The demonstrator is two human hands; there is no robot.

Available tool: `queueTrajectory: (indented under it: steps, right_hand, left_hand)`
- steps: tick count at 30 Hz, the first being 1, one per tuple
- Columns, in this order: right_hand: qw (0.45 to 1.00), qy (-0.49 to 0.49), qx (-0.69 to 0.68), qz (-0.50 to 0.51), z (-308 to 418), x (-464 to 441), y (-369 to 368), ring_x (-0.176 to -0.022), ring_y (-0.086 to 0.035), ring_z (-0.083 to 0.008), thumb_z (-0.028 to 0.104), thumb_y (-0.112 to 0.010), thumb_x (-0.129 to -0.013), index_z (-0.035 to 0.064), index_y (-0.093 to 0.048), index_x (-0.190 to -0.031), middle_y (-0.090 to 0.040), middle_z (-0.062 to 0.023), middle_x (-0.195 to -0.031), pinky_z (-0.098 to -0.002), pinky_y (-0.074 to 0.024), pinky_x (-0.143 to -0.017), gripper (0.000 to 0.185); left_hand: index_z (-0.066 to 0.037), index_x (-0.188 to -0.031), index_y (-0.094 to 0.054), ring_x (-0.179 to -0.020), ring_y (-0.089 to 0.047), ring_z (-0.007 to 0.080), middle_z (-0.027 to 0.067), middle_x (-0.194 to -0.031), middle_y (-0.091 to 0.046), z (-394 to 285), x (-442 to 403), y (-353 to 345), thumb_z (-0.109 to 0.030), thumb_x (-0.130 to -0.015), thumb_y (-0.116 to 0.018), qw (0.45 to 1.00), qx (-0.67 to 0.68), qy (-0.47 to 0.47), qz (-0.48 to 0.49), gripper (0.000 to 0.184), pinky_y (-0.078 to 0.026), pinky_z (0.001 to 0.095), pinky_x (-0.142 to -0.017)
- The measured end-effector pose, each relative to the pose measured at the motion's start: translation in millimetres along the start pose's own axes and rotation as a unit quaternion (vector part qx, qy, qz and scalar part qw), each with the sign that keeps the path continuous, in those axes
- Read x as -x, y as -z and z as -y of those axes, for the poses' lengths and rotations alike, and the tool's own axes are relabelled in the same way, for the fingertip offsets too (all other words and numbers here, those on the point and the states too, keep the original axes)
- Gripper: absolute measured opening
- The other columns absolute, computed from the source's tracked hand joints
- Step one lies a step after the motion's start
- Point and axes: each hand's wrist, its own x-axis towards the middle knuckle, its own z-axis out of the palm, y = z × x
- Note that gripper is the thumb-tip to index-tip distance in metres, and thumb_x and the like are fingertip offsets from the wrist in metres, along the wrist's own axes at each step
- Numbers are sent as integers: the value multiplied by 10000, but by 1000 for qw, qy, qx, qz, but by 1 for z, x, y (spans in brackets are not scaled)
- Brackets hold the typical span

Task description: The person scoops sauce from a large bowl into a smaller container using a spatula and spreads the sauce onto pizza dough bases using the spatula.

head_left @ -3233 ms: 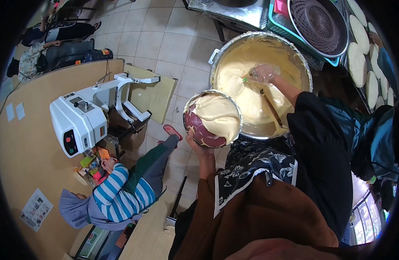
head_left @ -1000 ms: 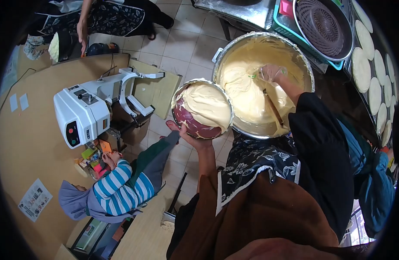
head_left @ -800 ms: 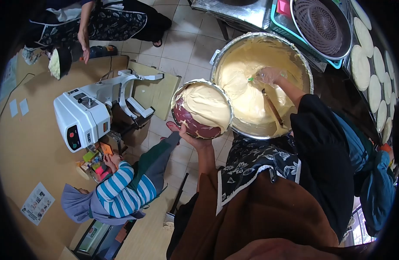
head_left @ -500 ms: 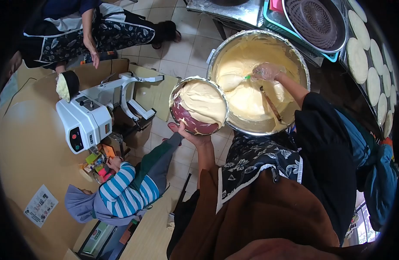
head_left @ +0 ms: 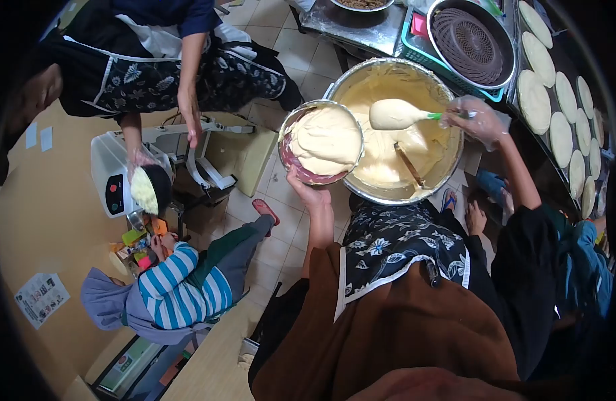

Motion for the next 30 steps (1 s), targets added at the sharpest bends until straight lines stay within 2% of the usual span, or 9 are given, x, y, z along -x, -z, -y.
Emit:
queueTrajectory:
  steps: [6, 10, 13, 16, 20, 21, 22, 26, 30]
  right_hand:
    - [996, 54, 62, 43, 95, 56, 69, -744, -584, -218, 260, -588, -823, 96, -599, -961, -602, -80, -820, -329, -449, -636, 214]
    - [972, 120, 151, -132, 101, 62, 45, -703, -587, -224, 165, -618, -815, 115, -564, -1028, -597, -61, -804, -329, -452, -573, 224]
    - [955, 153, 159, -200, 111, 72, 16, -712, -566, -255, 215, -588, -810, 133, -589, -917, -556, -96, -809, -375, -445, -609, 134]
    - [928, 188, 232, -222, 88, 80, -1, -752, -551, -259, 195, -592, -796, 145, -602, -948, -532, -90, -794, -384, -434, -597, 160]
    - [957, 162, 198, -135, 64, 88, 12, -745, -534, -268, 161, -601, -780, 183, -618, -1018, -525, -96, -818, -382, -426, -602, 240]
    - [956, 176, 170, -162, 51, 88, 11, -761, -540, -281, 148, -617, -764, 170, -618, -983, -543, -96, -852, -369, -436, -611, 219]
    - [948, 155, 237, -145, 71, 80, 27, -649, -525, -252, 140, -653, -747, 110, -591, -853, -534, -76, -735, -359, -403, -541, 126]
    - [943, 172, 239, -154, 69, 66, 36, -642, -530, -254, 149, -655, -745, 108, -586, -842, -537, -80, -723, -360, -410, -548, 126]
    - [951, 162, 191, -180, 18, 56, 23, -635, -535, -256, 158, -657, -742, 106, -581, -831, -540, -84, -711, -361, -416, -555, 128]
  left_hand:
    - [-67, -1282, -382, -1192, -411, 248, 91, -1295, -426, 12, 15, -34, -454, -824, -444, 997, 18, 39, 59, 603, -338, 397, -982]
    - [-90, -1286, -389, -1167, -424, 244, 80, -1289, -427, 40, 19, -52, -464, -806, -482, 994, 25, 80, 70, 616, -348, 412, -966]
    - [-93, -1289, -389, -1187, -411, 246, 82, -1300, -415, 54, 16, -60, -461, -797, -481, 992, 50, 89, 80, 621, -352, 424, -967]
    - [-86, -1294, -385, -1200, -402, 253, 88, -1302, -415, 55, 17, -72, -461, -786, -476, 993, 39, 75, 80, 638, -351, 424, -973]
    - [-75, -1280, -400, -1187, -411, 251, 88, -1290, -428, 52, 13, -74, -469, -776, -482, 995, 37, 62, 67, 644, -342, 423, -973]
    - [-74, -1275, -405, -1182, -414, 249, 88, -1286, -431, 50, 14, -75, -470, -775, -484, 995, 43, 63, 64, 643, -341, 423, -971]
    - [-73, -1270, -410, -1176, -418, 247, 87, -1283, -434, 48, 13, -76, -472, -773, -485, 995, 48, 64, 60, 642, -340, 424, -969]
    - [-65, -1236, -438, -1144, -440, 223, 77, -1243, -467, 37, 9, -71, -452, -802, -475, 996, 52, 39, 59, 583, -360, 390, -945]
    - [-68, -1224, -447, -1136, -461, 227, 76, -1225, -481, 16, 9, -71, -436, -842, -433, 997, 67, 8, 33, 531, -380, 386, -943]
